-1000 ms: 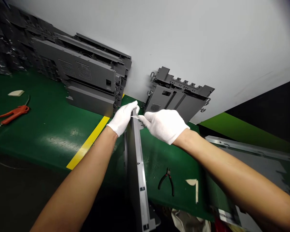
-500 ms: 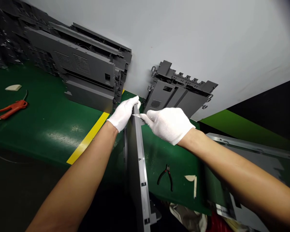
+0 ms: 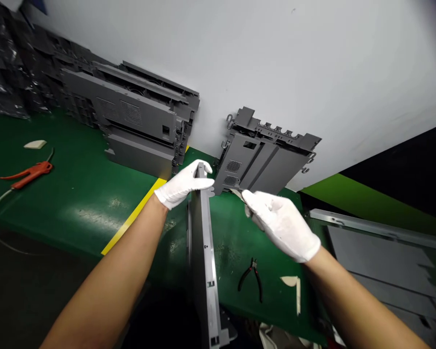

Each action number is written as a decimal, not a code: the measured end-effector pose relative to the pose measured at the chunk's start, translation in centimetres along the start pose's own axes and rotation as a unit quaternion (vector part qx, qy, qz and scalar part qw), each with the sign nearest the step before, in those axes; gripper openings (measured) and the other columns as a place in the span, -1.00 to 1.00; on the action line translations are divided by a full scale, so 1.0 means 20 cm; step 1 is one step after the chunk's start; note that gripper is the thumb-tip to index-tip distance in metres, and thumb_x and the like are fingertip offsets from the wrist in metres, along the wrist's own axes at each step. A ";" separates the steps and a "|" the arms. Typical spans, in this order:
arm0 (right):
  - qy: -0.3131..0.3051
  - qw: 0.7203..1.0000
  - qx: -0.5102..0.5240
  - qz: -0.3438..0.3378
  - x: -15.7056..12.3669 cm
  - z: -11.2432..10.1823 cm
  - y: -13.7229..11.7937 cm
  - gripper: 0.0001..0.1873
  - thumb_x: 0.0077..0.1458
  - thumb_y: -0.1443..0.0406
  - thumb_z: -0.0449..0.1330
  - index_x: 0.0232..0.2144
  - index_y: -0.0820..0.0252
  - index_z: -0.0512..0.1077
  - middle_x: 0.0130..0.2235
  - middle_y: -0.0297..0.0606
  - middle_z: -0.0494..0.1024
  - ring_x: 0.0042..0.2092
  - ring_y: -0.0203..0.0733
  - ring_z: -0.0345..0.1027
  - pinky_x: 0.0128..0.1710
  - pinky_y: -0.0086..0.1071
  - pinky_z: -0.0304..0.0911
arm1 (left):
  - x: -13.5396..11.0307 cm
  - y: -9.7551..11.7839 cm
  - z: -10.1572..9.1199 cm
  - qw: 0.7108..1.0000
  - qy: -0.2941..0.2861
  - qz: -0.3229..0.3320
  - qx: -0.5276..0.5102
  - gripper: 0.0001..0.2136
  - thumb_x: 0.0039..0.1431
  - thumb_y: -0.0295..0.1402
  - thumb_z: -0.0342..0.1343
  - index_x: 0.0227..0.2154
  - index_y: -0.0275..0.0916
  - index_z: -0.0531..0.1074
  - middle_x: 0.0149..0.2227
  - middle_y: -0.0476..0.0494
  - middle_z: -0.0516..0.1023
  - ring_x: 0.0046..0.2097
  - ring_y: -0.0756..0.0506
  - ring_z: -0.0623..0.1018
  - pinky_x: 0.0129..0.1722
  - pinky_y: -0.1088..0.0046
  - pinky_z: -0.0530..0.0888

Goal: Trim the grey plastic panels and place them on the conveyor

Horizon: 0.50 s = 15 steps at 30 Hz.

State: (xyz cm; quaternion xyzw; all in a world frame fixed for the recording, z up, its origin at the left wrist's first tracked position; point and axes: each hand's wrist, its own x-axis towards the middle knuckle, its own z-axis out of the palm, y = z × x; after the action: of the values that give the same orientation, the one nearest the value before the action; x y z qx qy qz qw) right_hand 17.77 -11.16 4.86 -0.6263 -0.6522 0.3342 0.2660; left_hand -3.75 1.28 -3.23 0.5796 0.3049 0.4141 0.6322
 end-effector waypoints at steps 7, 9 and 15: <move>-0.003 0.985 0.135 0.106 -0.18 0.04 0.18 -0.39 0.27 -0.22 0.01 -0.54 0.08 0.36 -0.68 -0.44 0.23 -0.60 -0.29 0.00 -0.55 -0.38 0.02 | 0.03 0.08 0.10 0.969 0.147 0.026 0.197 -0.52 0.36 -0.10 -0.22 -0.45 -0.21 0.52 -0.42 -0.15 0.46 -0.31 -0.16 0.47 -0.18 0.32 0.49; 0.018 0.982 0.127 0.136 -0.24 0.05 0.24 -0.36 0.25 -0.25 -0.02 -0.57 0.07 0.34 -0.68 -0.42 0.22 -0.60 -0.27 0.01 -0.55 -0.36 0.07 | -0.08 0.17 0.15 0.942 0.082 0.110 0.306 -0.60 0.33 -0.12 -0.11 -0.45 -0.17 0.54 -0.38 -0.17 0.51 -0.17 -0.20 0.51 0.05 0.23 0.45; 0.097 0.972 0.034 0.210 -0.46 0.11 0.55 -0.42 0.12 -0.31 -0.05 -0.60 -0.22 0.48 -0.60 -0.20 0.34 -0.51 0.08 0.39 -0.51 -0.06 0.35 | -0.36 0.37 0.14 0.707 -0.361 0.277 0.542 -0.72 -0.10 -0.07 0.39 -0.43 -0.10 0.50 -0.44 -0.09 0.55 -0.15 -0.30 0.54 0.29 -0.15 0.13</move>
State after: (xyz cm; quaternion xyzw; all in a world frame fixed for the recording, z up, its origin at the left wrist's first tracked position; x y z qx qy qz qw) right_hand 23.79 -20.52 -4.28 -0.7695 -0.4652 0.3419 0.2732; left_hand -6.00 -6.50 3.72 0.9860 0.0513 0.0938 0.1282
